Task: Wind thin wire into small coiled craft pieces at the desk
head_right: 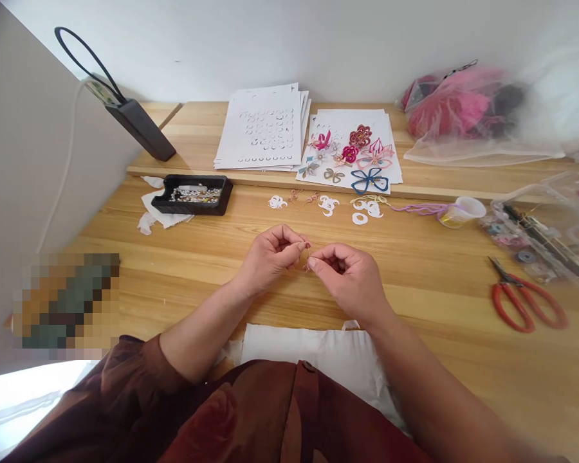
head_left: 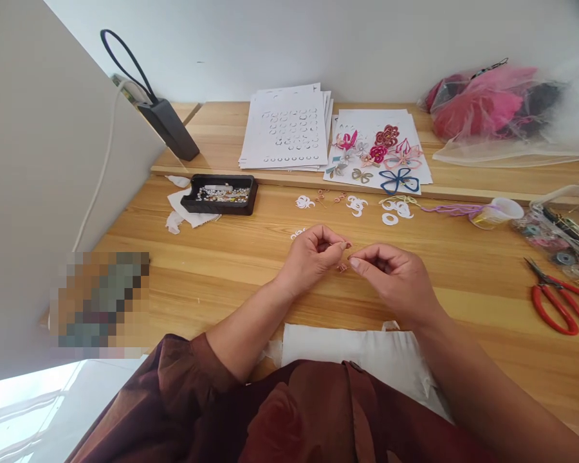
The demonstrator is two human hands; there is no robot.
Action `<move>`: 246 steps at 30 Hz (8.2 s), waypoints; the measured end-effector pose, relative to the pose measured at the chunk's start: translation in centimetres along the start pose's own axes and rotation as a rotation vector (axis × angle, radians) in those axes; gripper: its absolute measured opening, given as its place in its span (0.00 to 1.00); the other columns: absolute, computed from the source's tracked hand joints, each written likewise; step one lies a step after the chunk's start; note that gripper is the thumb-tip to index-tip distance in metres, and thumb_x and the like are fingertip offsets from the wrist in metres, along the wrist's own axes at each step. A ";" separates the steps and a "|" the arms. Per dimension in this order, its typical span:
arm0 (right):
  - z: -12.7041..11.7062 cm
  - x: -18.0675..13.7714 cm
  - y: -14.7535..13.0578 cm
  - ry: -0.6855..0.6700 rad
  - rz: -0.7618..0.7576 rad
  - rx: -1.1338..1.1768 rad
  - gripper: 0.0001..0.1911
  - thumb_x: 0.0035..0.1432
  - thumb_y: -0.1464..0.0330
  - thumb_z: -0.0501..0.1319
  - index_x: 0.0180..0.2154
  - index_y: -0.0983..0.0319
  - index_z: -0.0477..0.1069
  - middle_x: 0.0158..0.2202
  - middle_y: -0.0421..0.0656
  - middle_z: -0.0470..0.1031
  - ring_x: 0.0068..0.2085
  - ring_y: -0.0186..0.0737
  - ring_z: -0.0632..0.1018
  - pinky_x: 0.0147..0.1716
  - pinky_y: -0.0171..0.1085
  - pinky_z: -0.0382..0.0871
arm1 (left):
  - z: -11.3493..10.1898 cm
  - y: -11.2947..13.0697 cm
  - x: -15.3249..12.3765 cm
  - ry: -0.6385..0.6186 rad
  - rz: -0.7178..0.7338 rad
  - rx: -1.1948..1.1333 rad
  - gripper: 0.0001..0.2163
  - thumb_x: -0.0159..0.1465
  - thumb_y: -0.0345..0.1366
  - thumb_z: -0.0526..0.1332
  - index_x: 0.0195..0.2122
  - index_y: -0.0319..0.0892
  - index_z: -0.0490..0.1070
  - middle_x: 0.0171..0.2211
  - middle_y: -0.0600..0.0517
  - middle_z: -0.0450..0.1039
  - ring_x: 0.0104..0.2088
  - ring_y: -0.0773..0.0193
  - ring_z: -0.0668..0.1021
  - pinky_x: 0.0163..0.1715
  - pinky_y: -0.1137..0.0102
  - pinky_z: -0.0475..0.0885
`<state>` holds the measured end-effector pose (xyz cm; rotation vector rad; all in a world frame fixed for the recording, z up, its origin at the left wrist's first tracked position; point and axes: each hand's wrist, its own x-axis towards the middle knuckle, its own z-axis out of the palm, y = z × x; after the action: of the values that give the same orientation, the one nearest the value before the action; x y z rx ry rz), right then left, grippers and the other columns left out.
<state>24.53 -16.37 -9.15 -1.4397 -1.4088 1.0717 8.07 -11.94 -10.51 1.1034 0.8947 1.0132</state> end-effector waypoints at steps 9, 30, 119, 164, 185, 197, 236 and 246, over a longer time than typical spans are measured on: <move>-0.3 -0.4 0.0 0.157 -0.222 -0.175 0.03 0.58 0.67 0.66 0.32 0.58 0.76 0.27 0.40 0.74 0.27 0.35 0.70 0.26 0.36 0.63 | 0.1 -0.2 -0.4 -0.134 -0.024 0.141 0.08 0.58 0.35 0.67 0.29 0.39 0.69 0.29 0.52 0.75 0.29 0.70 0.74 0.32 0.73 0.69; 0.1 0.4 0.4 -0.049 0.117 0.154 0.11 0.52 0.60 0.70 0.28 0.61 0.76 0.23 0.38 0.72 0.22 0.30 0.65 0.20 0.33 0.57 | 0.1 0.2 0.0 -0.046 -0.011 -0.034 0.11 0.57 0.38 0.69 0.29 0.38 0.69 0.32 0.50 0.77 0.24 0.75 0.71 0.28 0.74 0.68; 0.9 0.3 0.8 0.189 -0.096 0.153 0.09 0.55 0.65 0.71 0.39 0.58 0.79 0.35 0.41 0.82 0.31 0.36 0.80 0.31 0.37 0.80 | 0.6 0.2 -0.2 0.036 -0.216 -0.218 0.16 0.51 0.42 0.74 0.26 0.39 0.68 0.18 0.57 0.67 0.18 0.76 0.65 0.20 0.76 0.57; -0.7 0.9 0.3 0.109 -0.020 0.091 0.07 0.51 0.63 0.71 0.28 0.59 0.77 0.26 0.41 0.78 0.28 0.35 0.74 0.28 0.35 0.69 | -0.3 0.4 -0.4 -0.260 -0.193 0.018 0.09 0.56 0.35 0.69 0.31 0.37 0.71 0.24 0.53 0.74 0.22 0.74 0.72 0.23 0.77 0.65; -0.6 0.9 0.8 0.113 0.026 0.133 0.07 0.51 0.63 0.71 0.28 0.59 0.78 0.26 0.40 0.76 0.27 0.33 0.71 0.26 0.33 0.64 | 0.0 1.0 -0.5 -0.185 -0.193 -0.011 0.13 0.55 0.39 0.72 0.30 0.36 0.72 0.21 0.56 0.70 0.20 0.73 0.73 0.25 0.75 0.69; -0.8 1.1 0.4 0.141 -0.043 0.107 0.06 0.52 0.64 0.71 0.29 0.59 0.79 0.27 0.40 0.77 0.28 0.33 0.71 0.28 0.35 0.65 | -0.1 0.5 -0.6 -0.236 -0.186 0.050 0.12 0.58 0.39 0.69 0.32 0.37 0.71 0.22 0.55 0.70 0.22 0.73 0.72 0.26 0.75 0.67; 1.5 0.0 0.1 0.117 0.377 0.620 0.18 0.42 0.60 0.78 0.30 0.61 0.74 0.17 0.32 0.63 0.18 0.25 0.59 0.15 0.26 0.47 | 0.6 0.1 -0.5 0.008 -0.146 -0.095 0.13 0.55 0.39 0.72 0.31 0.35 0.74 0.26 0.53 0.74 0.20 0.75 0.72 0.21 0.76 0.70; 1.5 0.0 -0.1 0.137 0.435 0.666 0.18 0.40 0.60 0.77 0.30 0.60 0.74 0.13 0.30 0.60 0.16 0.25 0.56 0.14 0.27 0.45 | 0.7 -0.4 -0.7 -0.011 -0.164 -0.169 0.14 0.54 0.40 0.73 0.34 0.37 0.74 0.27 0.53 0.74 0.22 0.72 0.74 0.22 0.74 0.74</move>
<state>23.02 -16.42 -9.50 -1.2958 -0.5484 1.5001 8.55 -12.83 -10.67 0.8780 0.8593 0.9279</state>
